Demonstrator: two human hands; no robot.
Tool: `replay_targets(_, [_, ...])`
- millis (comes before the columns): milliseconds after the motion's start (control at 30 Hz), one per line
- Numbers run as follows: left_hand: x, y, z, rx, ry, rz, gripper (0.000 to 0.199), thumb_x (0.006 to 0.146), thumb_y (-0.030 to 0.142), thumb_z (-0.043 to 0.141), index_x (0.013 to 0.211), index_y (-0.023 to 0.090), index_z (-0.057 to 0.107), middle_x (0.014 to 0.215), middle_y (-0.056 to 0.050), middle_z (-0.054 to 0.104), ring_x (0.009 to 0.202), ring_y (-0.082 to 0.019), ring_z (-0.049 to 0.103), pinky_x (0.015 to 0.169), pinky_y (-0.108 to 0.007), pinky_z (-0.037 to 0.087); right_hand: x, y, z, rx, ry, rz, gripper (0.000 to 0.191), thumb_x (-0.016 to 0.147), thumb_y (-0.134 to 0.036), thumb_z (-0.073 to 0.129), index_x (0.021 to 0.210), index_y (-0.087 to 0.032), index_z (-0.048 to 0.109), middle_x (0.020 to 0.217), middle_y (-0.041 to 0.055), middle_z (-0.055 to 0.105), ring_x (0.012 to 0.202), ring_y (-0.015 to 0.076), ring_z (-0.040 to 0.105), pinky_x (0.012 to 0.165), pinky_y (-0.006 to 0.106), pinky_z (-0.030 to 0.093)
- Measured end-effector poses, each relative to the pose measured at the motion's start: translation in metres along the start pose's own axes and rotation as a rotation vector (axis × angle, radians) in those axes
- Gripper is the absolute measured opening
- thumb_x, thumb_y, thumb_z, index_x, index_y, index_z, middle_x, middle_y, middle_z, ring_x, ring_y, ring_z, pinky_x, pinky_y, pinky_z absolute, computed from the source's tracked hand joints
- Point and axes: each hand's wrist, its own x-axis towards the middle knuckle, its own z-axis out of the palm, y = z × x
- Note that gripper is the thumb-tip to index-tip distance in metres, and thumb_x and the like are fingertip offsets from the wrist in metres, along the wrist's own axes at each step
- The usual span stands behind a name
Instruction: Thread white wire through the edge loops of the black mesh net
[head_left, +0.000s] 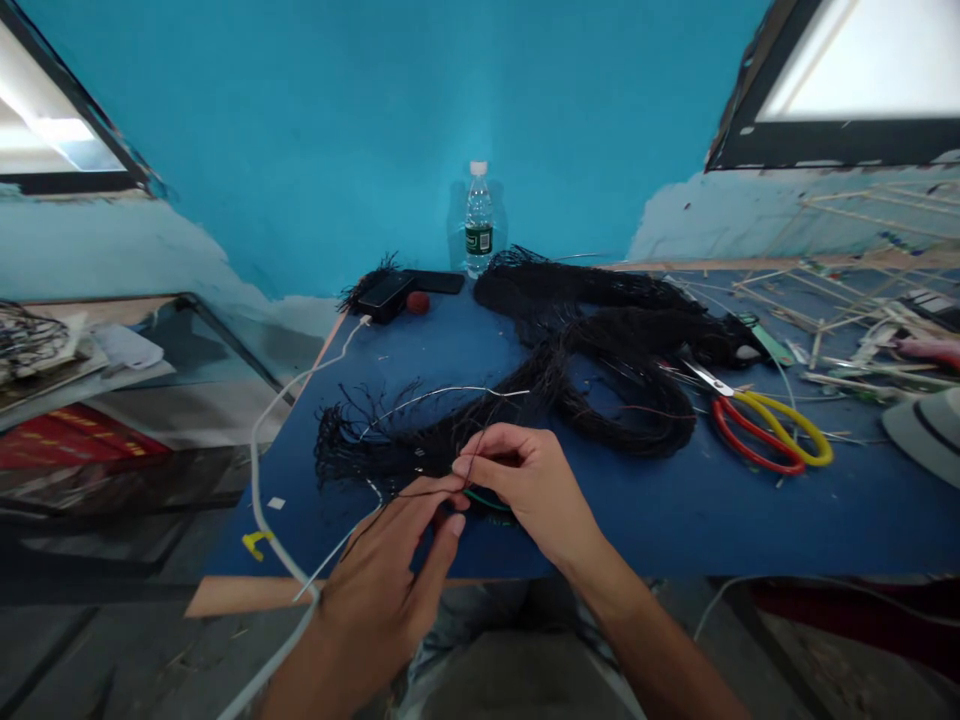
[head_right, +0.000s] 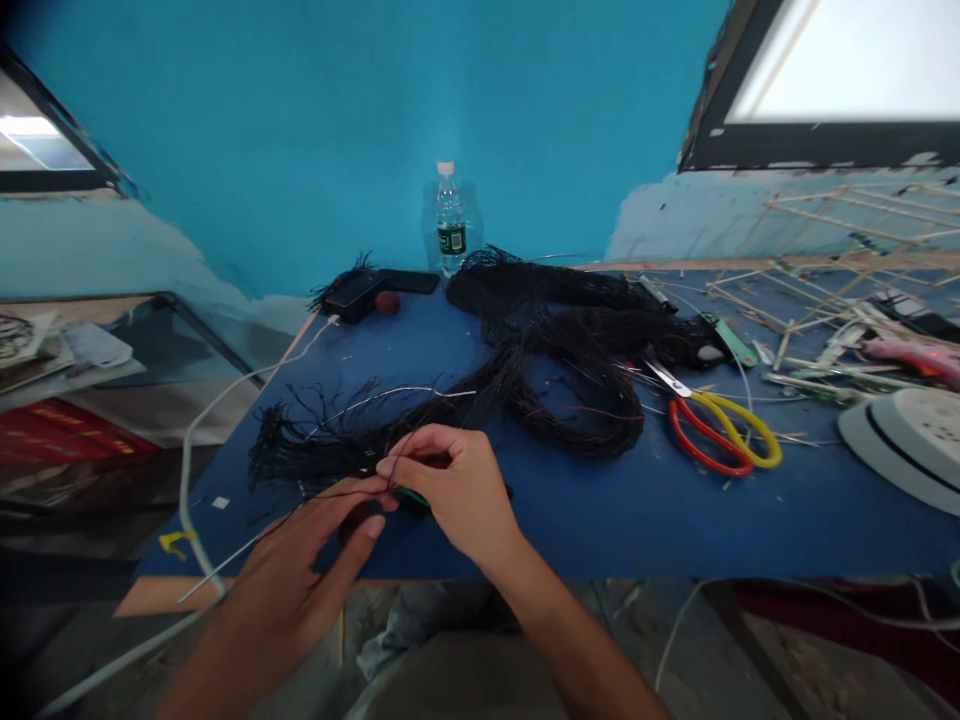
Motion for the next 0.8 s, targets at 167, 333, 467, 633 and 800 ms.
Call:
replay_targets(167, [0.005,0.003,-0.002,0.043,0.052,0.039,0.022,0.098,0.030,0.061,0.118,0.024,0.067,0.116,0.000,0.079,0.106,-0.015,0.076,0.096,-0.024,0.058,-0.009,-0.002,-0.001,-0.152,-0.084,-0.041,0.019,0.091,-0.034,0.071,0.087,-0.018,0.081,0.070,-0.0002,0.071,0.066,0.0107,0.061,0.063,0.022,0.047])
replay_targets(333, [0.001,-0.001,0.000,0.053,0.021,0.027,0.021,0.099,0.031,0.059,0.117,0.024,0.067,0.120,-0.001,0.078,0.111,-0.017,0.074,0.098,-0.027,0.058,-0.019,0.001,-0.004,-0.225,-0.115,-0.060,0.020,0.088,-0.033,0.074,0.102,-0.022,0.082,0.077,0.0000,0.075,0.065,0.0110,0.062,0.060,0.023,0.047])
replay_targets(467, [-0.001,-0.005,0.000,0.113,-0.030,0.019,0.029,0.101,0.029,0.054,0.128,0.023,0.062,0.127,-0.003,0.075,0.118,-0.018,0.071,0.106,-0.033,0.056,-0.017,0.004,-0.004,-0.250,-0.048,-0.093,0.020,0.079,-0.030,0.084,0.098,-0.023,0.083,0.080,-0.0002,0.078,0.064,0.0103,0.065,0.057,0.020,0.050])
replay_targets(633, [-0.004,-0.012,-0.006,0.181,-0.157,0.069,0.030,0.101,0.027,0.049,0.127,0.026,0.064,0.129,-0.005,0.073,0.121,-0.021,0.070,0.105,-0.035,0.057,-0.015,0.012,-0.005,-0.550,-0.133,-0.677,0.022,0.086,-0.005,0.070,0.101,-0.017,0.081,0.104,0.0053,0.082,0.098,0.0141,0.078,0.091,0.020,0.061])
replay_targets(800, [-0.012,-0.017,-0.009,0.216,-0.171,0.067,0.028,0.101,0.031,0.051,0.127,0.026,0.062,0.126,-0.005,0.074,0.118,-0.022,0.072,0.103,-0.035,0.059,-0.020,0.021,-0.005,-0.848,-0.065,-1.078,0.024,0.090,-0.003,0.065,0.108,-0.015,0.076,0.107,0.0065,0.081,0.101,0.0135,0.078,0.096,0.018,0.060])
